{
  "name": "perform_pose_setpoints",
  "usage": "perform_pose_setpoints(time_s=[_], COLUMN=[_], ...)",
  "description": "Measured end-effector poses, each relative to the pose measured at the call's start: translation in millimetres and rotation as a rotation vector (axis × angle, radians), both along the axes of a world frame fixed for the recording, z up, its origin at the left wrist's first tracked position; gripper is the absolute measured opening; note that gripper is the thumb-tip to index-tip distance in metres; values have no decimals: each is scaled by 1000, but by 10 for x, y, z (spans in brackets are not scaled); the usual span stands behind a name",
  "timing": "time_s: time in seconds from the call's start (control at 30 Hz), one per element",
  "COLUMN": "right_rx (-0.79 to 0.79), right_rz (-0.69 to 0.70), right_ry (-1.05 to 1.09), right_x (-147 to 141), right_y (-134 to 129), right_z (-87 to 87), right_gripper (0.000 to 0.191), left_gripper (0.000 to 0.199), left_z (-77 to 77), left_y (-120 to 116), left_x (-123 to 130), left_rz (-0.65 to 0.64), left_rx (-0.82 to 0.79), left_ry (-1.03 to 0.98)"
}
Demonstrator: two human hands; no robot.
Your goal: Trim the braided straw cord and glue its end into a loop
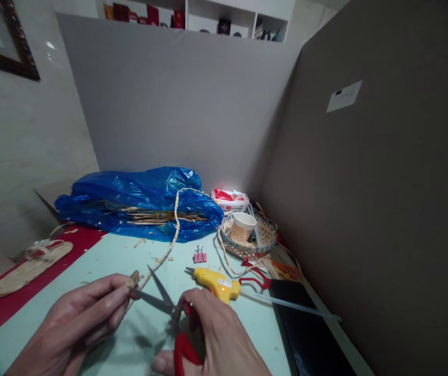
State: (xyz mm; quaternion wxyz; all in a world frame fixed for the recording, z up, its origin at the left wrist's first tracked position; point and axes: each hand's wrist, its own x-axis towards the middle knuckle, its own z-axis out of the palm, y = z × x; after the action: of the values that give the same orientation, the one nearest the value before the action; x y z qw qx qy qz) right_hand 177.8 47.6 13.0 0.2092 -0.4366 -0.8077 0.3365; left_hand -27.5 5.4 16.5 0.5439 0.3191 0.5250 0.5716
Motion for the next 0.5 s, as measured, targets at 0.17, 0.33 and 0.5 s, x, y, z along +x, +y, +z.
perform_pose_setpoints(time_s=[0.17,0.33,0.5], right_rx=[32,-51,-94], right_rz=[73,132,104], right_ry=[51,108,116], right_x=[-42,-58,-60], right_y=[8,4,-22], right_z=[-9,-7,-6], right_gripper=[28,23,24], left_gripper=[40,39,38], left_z=[-80,-112,-87], left_y=[-8,-16,-12], left_x=[-7,11,27], left_rz=[-155,-179,-162], left_rx=[1,9,-8], left_ry=[78,137,77])
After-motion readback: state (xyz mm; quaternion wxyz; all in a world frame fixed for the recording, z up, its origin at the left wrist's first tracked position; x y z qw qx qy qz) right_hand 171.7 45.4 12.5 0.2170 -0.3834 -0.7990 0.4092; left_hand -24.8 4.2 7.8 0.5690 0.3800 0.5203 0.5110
